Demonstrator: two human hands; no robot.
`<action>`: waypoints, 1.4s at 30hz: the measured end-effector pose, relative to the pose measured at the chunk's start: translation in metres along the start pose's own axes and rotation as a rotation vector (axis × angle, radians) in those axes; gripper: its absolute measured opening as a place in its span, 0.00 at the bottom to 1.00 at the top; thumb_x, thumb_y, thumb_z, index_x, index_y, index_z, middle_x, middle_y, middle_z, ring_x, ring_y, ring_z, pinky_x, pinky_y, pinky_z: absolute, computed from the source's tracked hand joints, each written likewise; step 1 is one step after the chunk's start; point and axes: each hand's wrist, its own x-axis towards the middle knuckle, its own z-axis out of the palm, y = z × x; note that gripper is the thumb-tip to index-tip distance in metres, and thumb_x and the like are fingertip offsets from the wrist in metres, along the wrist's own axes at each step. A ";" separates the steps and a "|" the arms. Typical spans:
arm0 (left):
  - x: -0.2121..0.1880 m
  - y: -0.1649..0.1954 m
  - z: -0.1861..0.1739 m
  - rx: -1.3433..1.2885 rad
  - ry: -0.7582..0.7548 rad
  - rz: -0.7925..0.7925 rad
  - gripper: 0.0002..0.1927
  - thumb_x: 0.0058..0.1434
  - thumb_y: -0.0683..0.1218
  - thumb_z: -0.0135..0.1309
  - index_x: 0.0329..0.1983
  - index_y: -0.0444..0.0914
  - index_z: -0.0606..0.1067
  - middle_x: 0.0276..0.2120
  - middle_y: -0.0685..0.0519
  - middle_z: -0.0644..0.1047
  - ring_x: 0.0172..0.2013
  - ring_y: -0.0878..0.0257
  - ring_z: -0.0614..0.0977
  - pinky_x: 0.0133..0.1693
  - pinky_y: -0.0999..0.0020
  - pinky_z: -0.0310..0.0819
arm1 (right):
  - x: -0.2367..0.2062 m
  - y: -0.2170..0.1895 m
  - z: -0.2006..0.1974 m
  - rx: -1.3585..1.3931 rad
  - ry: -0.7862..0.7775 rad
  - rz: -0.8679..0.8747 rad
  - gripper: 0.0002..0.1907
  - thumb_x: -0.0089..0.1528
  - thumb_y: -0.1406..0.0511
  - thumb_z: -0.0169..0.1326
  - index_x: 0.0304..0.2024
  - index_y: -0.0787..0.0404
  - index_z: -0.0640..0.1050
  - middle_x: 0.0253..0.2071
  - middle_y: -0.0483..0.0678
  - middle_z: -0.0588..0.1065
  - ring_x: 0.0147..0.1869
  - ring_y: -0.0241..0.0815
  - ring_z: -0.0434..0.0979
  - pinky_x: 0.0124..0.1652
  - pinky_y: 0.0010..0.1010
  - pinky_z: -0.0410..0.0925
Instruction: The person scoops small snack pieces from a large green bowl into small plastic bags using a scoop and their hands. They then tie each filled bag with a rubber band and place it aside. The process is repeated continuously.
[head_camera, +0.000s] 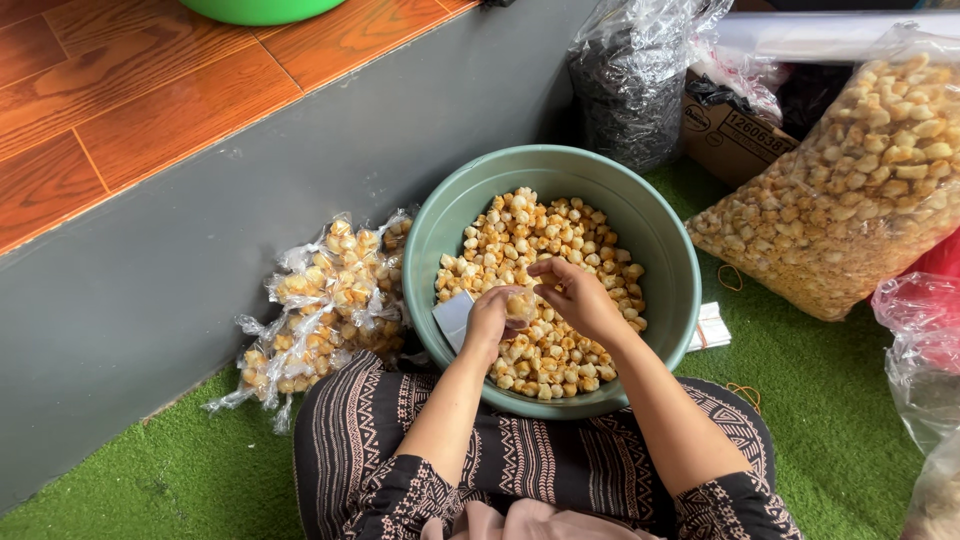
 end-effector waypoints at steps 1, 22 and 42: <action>0.000 0.000 0.000 0.006 0.007 0.006 0.18 0.73 0.48 0.37 0.54 0.41 0.77 0.39 0.51 0.81 0.26 0.63 0.84 0.24 0.71 0.71 | 0.000 -0.006 0.000 -0.019 0.005 0.027 0.16 0.63 0.67 0.58 0.54 0.59 0.77 0.50 0.45 0.80 0.50 0.38 0.82 0.47 0.32 0.75; -0.003 -0.004 0.002 0.341 -0.164 0.667 0.15 0.76 0.43 0.45 0.60 0.37 0.78 0.77 0.40 0.59 0.72 0.49 0.65 0.66 0.56 0.67 | 0.006 0.030 0.036 -0.688 -0.207 -0.088 0.16 0.61 0.59 0.60 0.51 0.50 0.80 0.52 0.42 0.78 0.43 0.47 0.81 0.41 0.41 0.74; -0.005 -0.013 0.006 0.503 -0.455 0.136 0.07 0.61 0.39 0.57 0.42 0.36 0.80 0.38 0.53 0.83 0.38 0.67 0.85 0.43 0.71 0.82 | 0.004 0.027 -0.025 -0.104 -0.099 -0.020 0.08 0.64 0.66 0.56 0.45 0.58 0.82 0.38 0.46 0.83 0.41 0.37 0.83 0.41 0.30 0.75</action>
